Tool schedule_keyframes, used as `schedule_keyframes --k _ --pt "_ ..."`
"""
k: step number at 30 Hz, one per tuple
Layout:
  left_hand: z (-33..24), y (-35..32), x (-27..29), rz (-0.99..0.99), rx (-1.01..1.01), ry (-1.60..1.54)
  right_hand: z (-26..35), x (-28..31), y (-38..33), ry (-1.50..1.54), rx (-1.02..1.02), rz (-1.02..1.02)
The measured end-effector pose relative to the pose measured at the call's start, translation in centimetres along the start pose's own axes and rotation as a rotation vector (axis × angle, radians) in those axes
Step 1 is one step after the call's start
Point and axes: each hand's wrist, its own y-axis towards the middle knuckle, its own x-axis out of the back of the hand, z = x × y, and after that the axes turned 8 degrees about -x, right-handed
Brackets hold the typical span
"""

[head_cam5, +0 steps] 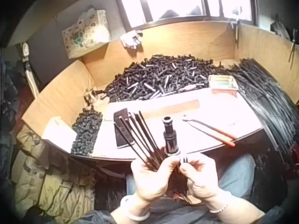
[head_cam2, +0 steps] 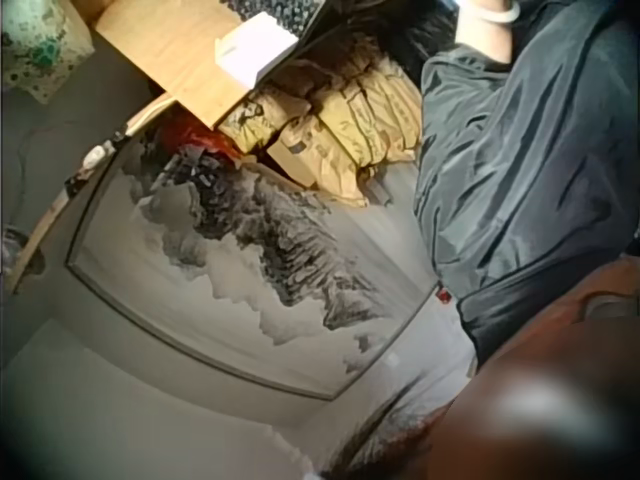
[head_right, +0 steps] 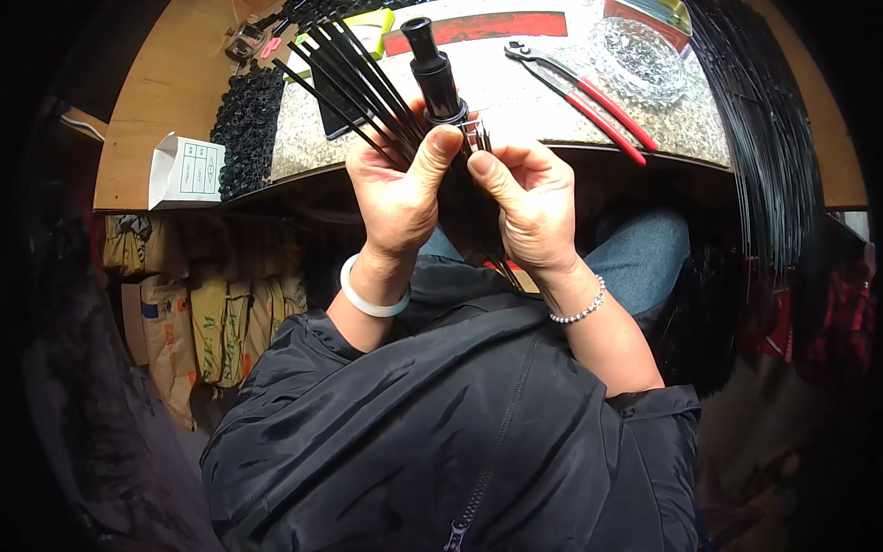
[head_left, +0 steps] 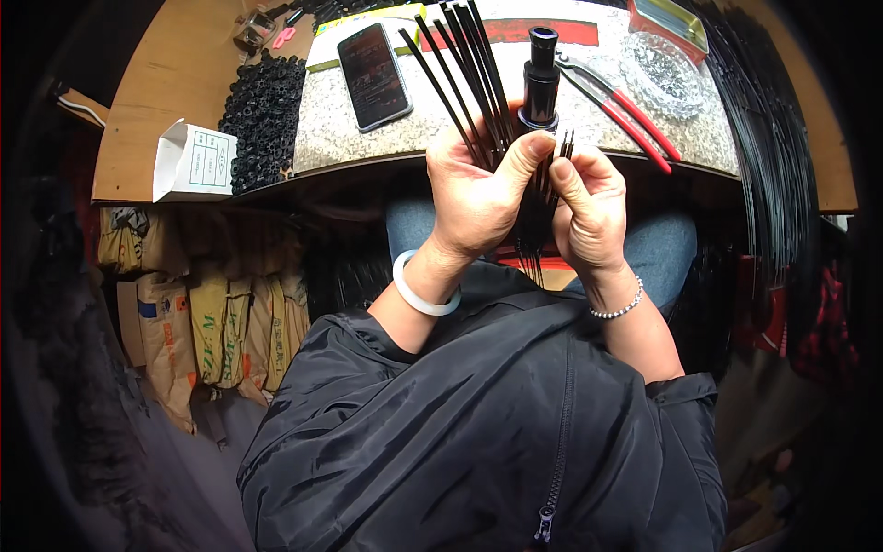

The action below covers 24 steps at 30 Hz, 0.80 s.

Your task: The person is using pliers and their hands to assemble various black plastic and metal components that appear to be for umbrellas at a factory workbench.

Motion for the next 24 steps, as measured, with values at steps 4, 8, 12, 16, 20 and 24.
schedule_keyframes --k 4,8,12,16,20,24 --pt "0.1 -0.1 0.3 0.036 0.012 -0.009 0.8 -0.2 0.3 0.018 -0.131 0.050" --pt "0.4 -0.3 0.3 0.059 0.012 -0.007 0.8 -0.4 0.4 0.020 -0.144 0.043" --pt "0.6 -0.3 -0.2 0.017 -0.073 -0.029 1.0 -0.6 0.1 0.054 -0.052 0.043" --pt "0.0 -0.2 -0.8 -0.030 -0.104 -0.013 1.2 -0.2 0.2 0.037 -0.076 0.057" --pt "0.1 -0.6 0.0 0.045 -0.099 0.042 1.7 -0.3 0.4 0.047 -0.197 0.100" --pt "0.2 -0.8 0.2 0.073 -0.084 0.041 1.9 -0.6 0.8 0.099 -0.230 0.087"
